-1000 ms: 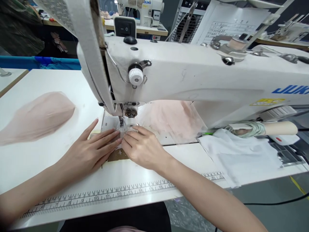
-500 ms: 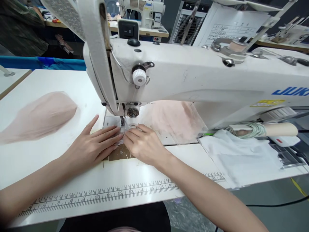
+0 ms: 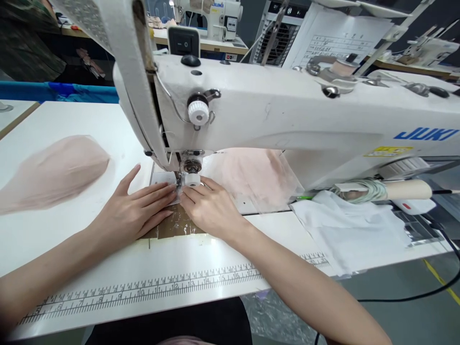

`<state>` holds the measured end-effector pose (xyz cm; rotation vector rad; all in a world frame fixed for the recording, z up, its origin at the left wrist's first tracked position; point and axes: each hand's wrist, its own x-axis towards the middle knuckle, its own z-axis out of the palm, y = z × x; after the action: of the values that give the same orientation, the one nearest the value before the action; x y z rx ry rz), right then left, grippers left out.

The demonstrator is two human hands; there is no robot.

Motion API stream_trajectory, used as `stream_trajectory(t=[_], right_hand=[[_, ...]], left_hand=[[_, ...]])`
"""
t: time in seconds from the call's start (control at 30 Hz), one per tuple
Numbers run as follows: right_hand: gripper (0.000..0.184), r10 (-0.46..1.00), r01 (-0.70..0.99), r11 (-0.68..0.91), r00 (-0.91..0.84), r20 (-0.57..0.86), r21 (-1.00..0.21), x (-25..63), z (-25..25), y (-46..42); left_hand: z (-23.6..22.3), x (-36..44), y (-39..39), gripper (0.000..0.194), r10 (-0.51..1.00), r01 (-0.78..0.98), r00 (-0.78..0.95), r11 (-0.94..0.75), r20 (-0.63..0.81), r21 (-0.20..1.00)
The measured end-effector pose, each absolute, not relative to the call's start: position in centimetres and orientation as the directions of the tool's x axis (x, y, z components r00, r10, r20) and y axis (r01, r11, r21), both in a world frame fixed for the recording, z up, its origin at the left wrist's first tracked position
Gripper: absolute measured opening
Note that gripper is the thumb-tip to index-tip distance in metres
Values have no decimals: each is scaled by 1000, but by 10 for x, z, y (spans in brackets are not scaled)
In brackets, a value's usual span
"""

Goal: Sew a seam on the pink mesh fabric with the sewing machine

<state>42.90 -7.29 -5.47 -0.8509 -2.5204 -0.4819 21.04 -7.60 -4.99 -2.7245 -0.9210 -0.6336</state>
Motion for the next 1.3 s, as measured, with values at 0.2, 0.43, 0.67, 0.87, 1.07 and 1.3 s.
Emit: stream_trajectory(t=[0.2,0.43,0.67,0.87,1.07,1.3], right_hand=[[24,500,647,745,-702,507,161,428,-54,-76],[27,528,655,742,-702,477,143,428,-55,-76],[30,544,663,736,-701,461,139,428,-55,-75],[31,567,673,732,-690,450,109,426,-55,-74],[31,592,683,725,-681,431,84,425,-53,-73],[31,604,694,716,-674,426,83,424,-53,-72]], left_hand=[[-48,211,-80,30,531,613,710,-790,462,-33],[-49,211,-78,32,566,625,697,-780,439,13],[-50,210,-76,34,576,635,695,-772,431,9],[-51,210,-73,33,576,634,690,-773,439,20],[-50,211,-71,34,594,644,684,-764,424,31],[-51,211,-70,34,606,651,682,-758,410,37]])
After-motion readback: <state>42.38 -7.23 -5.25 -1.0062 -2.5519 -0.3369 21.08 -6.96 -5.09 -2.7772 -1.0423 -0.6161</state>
